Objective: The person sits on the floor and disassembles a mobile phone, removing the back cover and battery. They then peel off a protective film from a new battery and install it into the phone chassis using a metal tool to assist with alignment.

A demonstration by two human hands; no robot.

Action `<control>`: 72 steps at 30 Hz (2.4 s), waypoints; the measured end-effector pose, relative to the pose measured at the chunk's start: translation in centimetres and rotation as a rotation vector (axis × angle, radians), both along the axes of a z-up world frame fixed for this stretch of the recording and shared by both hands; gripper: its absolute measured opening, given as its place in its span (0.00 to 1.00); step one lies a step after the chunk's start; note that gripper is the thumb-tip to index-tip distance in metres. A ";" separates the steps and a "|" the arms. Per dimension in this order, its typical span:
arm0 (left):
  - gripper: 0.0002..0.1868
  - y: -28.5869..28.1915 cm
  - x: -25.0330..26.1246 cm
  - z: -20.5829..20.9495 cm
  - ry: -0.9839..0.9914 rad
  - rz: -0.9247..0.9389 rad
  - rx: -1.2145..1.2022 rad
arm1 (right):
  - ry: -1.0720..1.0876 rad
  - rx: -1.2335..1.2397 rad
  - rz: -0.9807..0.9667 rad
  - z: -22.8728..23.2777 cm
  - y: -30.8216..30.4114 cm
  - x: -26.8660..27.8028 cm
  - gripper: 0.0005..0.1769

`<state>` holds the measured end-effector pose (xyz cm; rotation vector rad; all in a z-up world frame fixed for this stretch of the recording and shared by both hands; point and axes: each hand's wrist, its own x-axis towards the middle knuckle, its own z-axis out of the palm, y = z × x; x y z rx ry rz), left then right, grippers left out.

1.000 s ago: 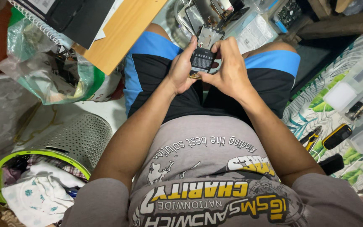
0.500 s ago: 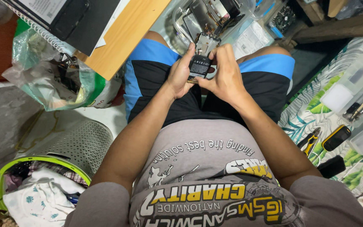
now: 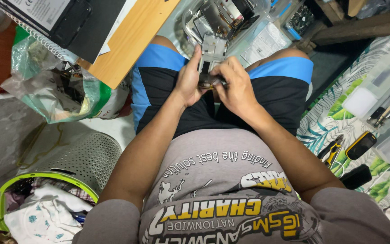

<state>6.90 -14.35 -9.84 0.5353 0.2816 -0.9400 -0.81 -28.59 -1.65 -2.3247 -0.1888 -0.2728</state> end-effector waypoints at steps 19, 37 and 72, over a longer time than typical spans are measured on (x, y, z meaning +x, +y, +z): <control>0.37 0.8 0.7 1.0 -0.094 -0.112 -0.166 | 0.207 1.198 -0.518 -4.9 -8.1 -0.1 0.13; 0.35 0.7 0.8 1.1 -0.112 -0.117 -0.185 | 0.219 1.235 -0.565 -7.0 -9.1 0.0 0.11; 0.32 -0.2 1.3 2.3 -0.038 -0.129 0.040 | 0.070 0.947 -1.132 -20.1 -46.9 12.8 0.13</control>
